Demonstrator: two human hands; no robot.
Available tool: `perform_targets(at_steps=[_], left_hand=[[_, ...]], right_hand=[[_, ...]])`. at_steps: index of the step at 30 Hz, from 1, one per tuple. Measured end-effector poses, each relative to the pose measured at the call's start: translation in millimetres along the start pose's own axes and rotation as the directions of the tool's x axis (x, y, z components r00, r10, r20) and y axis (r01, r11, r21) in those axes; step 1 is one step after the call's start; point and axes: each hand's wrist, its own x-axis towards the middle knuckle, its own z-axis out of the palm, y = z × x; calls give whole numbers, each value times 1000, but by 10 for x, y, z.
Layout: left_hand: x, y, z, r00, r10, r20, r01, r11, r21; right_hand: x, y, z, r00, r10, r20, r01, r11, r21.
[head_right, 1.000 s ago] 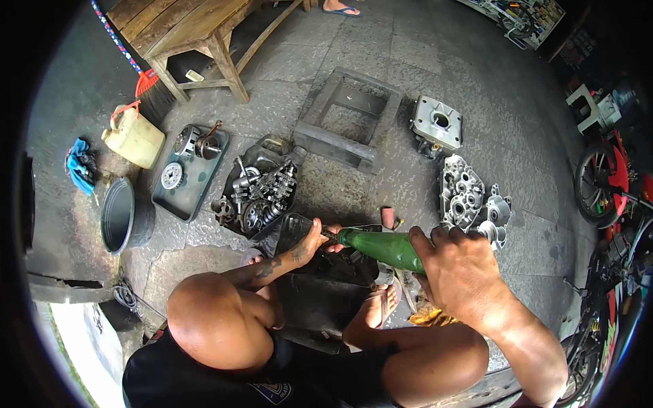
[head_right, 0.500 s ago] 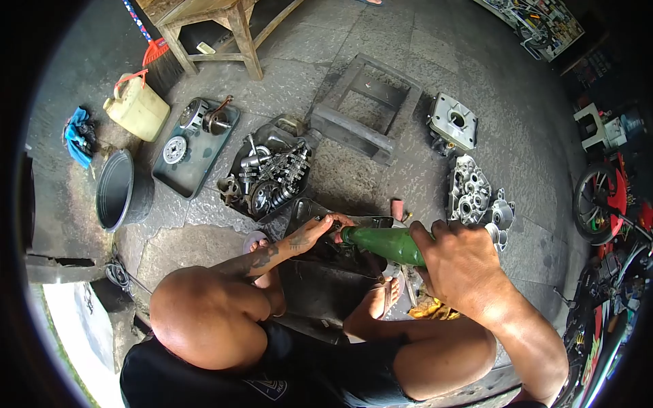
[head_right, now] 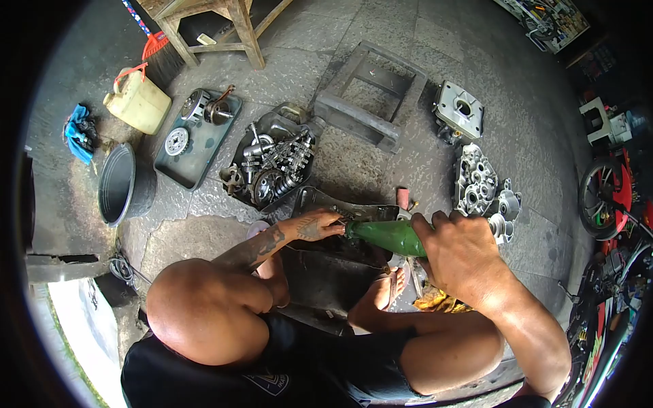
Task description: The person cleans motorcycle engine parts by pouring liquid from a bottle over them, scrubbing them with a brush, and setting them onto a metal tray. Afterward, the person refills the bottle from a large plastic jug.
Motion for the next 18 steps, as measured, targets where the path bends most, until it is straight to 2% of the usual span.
perform_targets(at_steps=[8,14,16,18], left_hand=[[52,-40,29,987,-141,-76,135,988,-78],[-42,8,-38,964,-250,-92,214,932,-292],[-61,74,-58,974,-225,-24,199,901,-386],[-112,163,0,972,-232,-31,195,876,-441]], right_hand=[[-67,43,167,995,-35,95,40,998,-49],[-101,19,92,997,-65,47,64,998,6],[-111,0,68,996,-73,44,73,997,5],[-127,6,96,996,-74,49,74,997,8]])
